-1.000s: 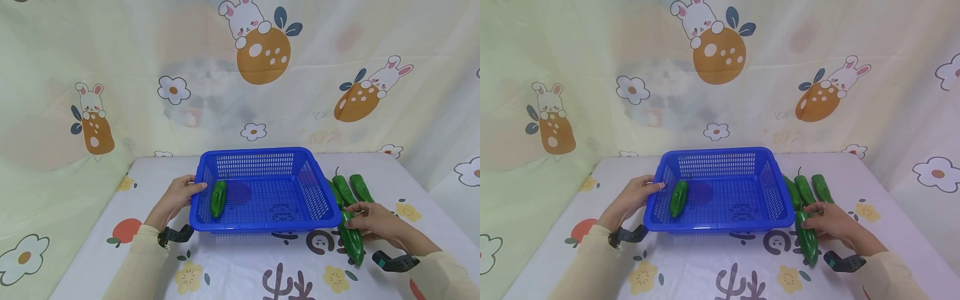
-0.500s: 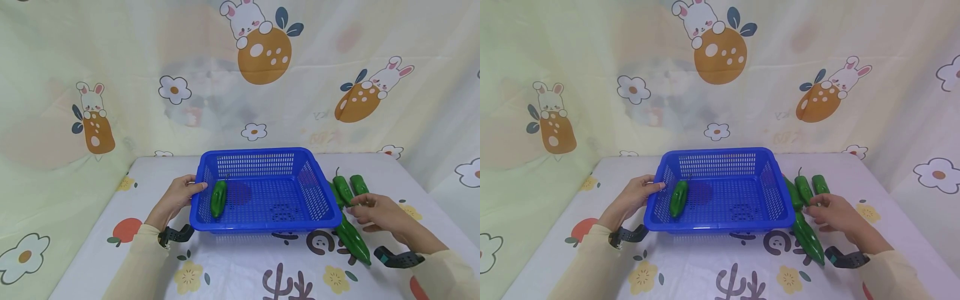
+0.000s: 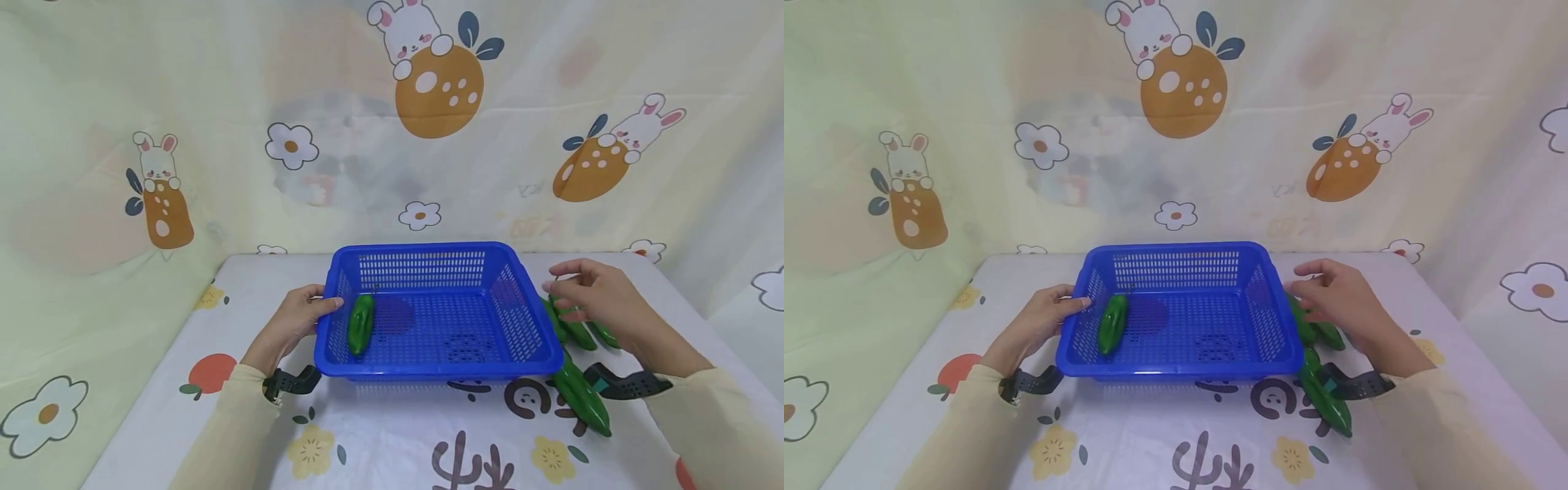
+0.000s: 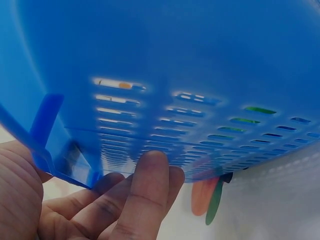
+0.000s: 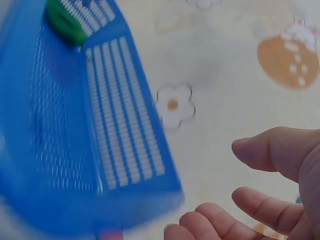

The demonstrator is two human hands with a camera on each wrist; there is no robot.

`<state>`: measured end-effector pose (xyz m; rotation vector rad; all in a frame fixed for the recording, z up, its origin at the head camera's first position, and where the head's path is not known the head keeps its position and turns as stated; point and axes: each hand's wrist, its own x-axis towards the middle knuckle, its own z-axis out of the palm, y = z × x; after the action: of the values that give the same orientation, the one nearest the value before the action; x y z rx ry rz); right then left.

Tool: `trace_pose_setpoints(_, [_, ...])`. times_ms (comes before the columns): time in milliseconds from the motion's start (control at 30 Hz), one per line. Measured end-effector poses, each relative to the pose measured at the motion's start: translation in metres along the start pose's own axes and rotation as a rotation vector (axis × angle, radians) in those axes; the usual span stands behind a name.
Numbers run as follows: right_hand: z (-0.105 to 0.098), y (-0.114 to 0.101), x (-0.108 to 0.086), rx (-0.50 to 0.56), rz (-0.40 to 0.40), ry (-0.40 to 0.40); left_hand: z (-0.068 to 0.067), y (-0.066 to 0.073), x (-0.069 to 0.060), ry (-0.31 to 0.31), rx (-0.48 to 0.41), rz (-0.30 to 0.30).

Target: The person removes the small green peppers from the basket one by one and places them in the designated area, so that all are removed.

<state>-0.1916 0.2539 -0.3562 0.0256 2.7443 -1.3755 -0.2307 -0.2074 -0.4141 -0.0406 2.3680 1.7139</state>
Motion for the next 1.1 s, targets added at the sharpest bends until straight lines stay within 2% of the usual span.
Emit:
trace_pose_setpoints(300, [0.048, -0.046, 0.029, 0.137, -0.062, -0.148, -0.002, 0.0, 0.0, 0.001, 0.0, -0.004])
trace_pose_setpoints(400, [0.066, -0.057, 0.041, 0.204, -0.052, -0.218, -0.002, 0.0, 0.0, -0.004, -0.006, 0.004])
trace_pose_setpoints(567, [0.097, -0.071, 0.058, 0.282, 0.002, -0.29, -0.001, 0.0, 0.0, -0.001, -0.009, 0.012])
trace_pose_setpoints(800, [0.139, -0.082, 0.077, 0.311, 0.063, -0.361, 0.0, -0.001, 0.001, -0.003, -0.011, 0.015])
trace_pose_setpoints(1100, [0.175, -0.095, 0.092, 0.274, 0.097, -0.45, -0.002, -0.002, 0.0, -0.004, -0.02, 0.023])
